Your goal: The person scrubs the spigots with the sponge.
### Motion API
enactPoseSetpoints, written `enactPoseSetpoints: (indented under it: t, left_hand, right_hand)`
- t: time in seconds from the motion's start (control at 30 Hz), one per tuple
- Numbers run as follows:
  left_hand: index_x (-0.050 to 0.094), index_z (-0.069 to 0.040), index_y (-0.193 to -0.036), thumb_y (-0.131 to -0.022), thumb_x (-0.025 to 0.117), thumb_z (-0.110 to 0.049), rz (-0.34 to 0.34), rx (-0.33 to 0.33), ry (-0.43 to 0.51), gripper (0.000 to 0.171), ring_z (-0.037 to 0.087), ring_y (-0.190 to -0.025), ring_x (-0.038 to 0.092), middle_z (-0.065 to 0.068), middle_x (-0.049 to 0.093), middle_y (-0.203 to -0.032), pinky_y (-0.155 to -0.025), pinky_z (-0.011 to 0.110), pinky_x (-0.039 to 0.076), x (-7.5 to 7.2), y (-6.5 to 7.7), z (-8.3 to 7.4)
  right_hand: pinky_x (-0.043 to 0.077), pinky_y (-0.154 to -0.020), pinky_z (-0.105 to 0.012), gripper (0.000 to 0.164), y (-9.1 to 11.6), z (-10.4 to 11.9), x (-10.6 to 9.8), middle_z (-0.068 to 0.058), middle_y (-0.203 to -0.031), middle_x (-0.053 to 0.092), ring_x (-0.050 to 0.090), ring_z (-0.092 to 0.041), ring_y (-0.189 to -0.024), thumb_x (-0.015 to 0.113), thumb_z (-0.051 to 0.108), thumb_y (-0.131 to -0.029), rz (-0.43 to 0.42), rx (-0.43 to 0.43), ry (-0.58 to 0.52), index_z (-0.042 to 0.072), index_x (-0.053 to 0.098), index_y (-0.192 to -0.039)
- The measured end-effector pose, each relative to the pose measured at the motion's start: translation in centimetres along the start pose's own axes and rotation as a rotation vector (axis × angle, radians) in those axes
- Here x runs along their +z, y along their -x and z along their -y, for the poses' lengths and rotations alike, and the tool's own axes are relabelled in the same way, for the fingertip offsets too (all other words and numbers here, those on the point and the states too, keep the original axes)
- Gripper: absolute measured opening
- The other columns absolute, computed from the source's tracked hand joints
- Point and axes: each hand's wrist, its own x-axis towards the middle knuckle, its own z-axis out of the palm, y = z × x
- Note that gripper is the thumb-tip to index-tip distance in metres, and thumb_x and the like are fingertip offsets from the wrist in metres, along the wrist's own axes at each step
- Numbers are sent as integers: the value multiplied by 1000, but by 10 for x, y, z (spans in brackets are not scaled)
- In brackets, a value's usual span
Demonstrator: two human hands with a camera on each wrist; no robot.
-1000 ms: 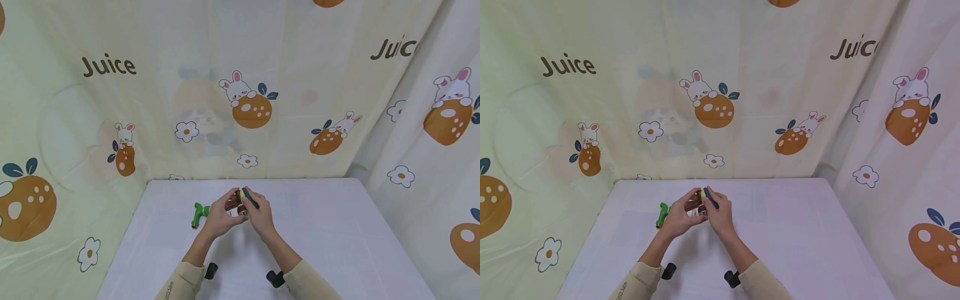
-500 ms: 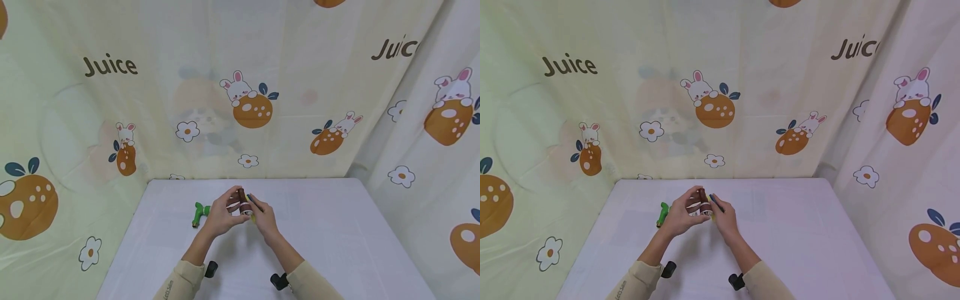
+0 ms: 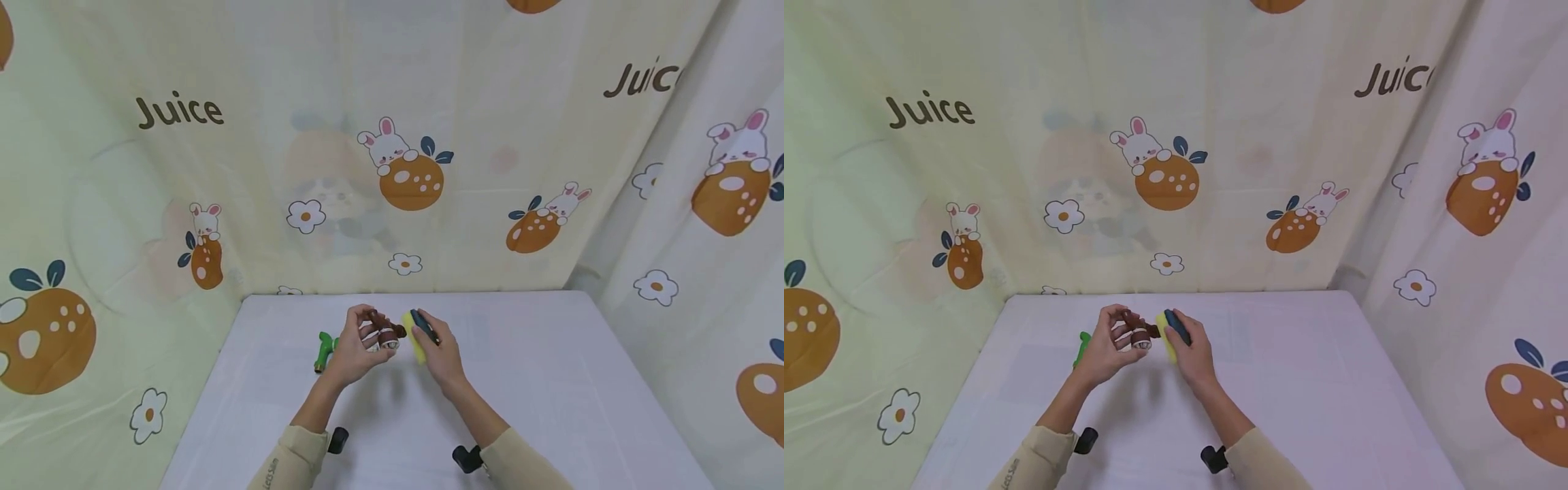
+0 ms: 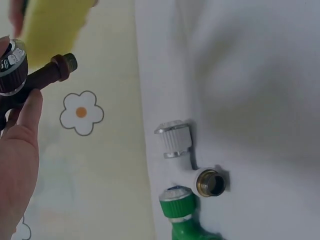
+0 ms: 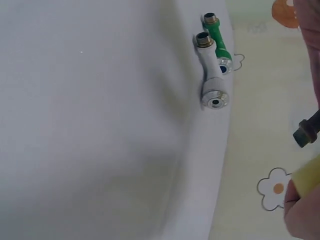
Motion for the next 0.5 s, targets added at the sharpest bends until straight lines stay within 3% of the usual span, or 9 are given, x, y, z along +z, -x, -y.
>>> enactPoseSetpoints:
  t: [0.13, 0.23, 0.43, 0.5]
  left_hand:
    - [30, -12, -144, -77, 88, 2, -19, 14, 0, 89, 31, -137, 58, 19, 48, -144, -106, 34, 54, -2, -2, 2]
    - [32, -9, -144, -76, 86, 4, -20, 52, -30, 87, 31, -138, 57, 19, 46, -143, -109, 33, 51, -3, -2, 4]
    - [43, -9, -143, -77, 89, -5, -28, 155, -290, 80, 26, -134, 60, 7, 58, -135, -115, 35, 47, 2, 0, 3]
    - [45, -9, -144, -78, 89, -6, -26, 178, -331, 79, 26, -132, 61, 6, 58, -135, -113, 36, 49, 4, 0, 1]
  right_hand:
    - [47, -98, -40, 49, 8, 10, 1, -3, -152, 49, 50, -28, -130, 68, 30, -101, 27, -210, -22, 27, 58, -149]
    - [44, -104, -47, 51, 14, 17, 5, -4, -154, 47, 47, -30, -136, 71, 24, -98, 76, -321, 6, 23, 60, -148]
    - [43, -100, -46, 50, 18, 21, 12, -8, -157, 45, 42, -27, -134, 70, 29, -99, 72, -340, 100, 22, 60, -148]
    - [43, -99, -46, 50, 17, 22, 13, -10, -157, 44, 42, -28, -133, 71, 29, -99, 57, -336, 102, 22, 60, -148]
